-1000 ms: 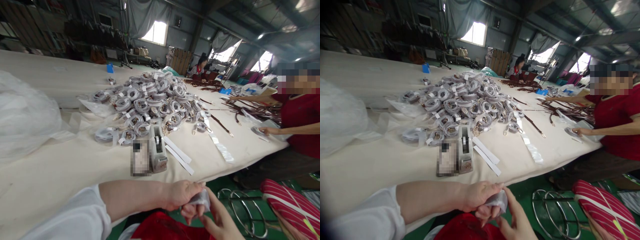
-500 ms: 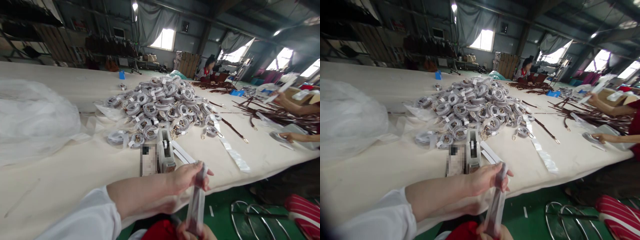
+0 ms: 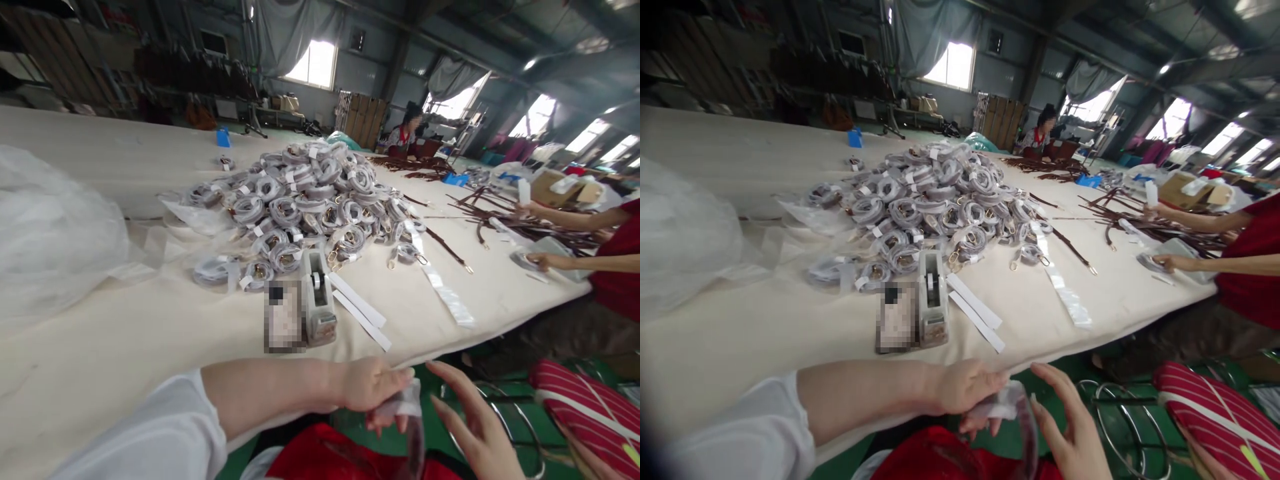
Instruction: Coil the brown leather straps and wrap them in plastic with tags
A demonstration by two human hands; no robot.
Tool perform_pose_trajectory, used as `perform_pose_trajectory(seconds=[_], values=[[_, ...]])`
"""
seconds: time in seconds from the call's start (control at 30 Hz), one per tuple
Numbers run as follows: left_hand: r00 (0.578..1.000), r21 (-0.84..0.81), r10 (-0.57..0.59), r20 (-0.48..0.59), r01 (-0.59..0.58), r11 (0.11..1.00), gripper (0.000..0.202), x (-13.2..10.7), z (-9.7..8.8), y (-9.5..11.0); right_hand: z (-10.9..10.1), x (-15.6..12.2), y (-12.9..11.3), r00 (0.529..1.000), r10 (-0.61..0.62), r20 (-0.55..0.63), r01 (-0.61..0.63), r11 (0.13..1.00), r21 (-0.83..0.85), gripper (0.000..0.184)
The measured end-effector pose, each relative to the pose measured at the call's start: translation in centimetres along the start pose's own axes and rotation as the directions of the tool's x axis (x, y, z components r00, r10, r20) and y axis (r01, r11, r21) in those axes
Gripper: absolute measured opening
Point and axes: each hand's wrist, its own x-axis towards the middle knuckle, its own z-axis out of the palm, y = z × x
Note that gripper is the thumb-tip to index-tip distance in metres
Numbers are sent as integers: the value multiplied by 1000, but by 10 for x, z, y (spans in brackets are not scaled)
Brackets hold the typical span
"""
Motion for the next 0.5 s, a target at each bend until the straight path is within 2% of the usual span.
perform_pose_trajectory(seconds=[0.07, 0.17, 0.27, 0.37, 0.43, 0.5], values=[[998, -313, -38, 48, 51, 948, 75, 1, 2, -3, 18, -7, 11, 990, -36, 137, 19, 992, 126, 53], [990, -544, -33, 135, 102, 833, 72, 5, 0, -7, 52, -16, 22, 984, -18, 179, -20, 978, 207, 47], [989, -642, -78, 128, 142, 753, 72, 6, -7, -4, 77, -16, 22, 964, 17, 264, -89, 960, 265, 42], [988, -702, -107, 108, 152, 696, 76, 4, -19, 7, 90, -14, 21, 945, 77, 318, -186, 927, 326, 45], [995, -742, -65, 80, 102, 662, 75, 0, -27, 18, 94, -14, 22, 946, 137, 292, -241, 903, 356, 48], [1000, -761, 17, -18, -24, 648, 69, -3, -34, 29, 97, -16, 24, 950, 185, 251, -273, 882, 384, 51]])
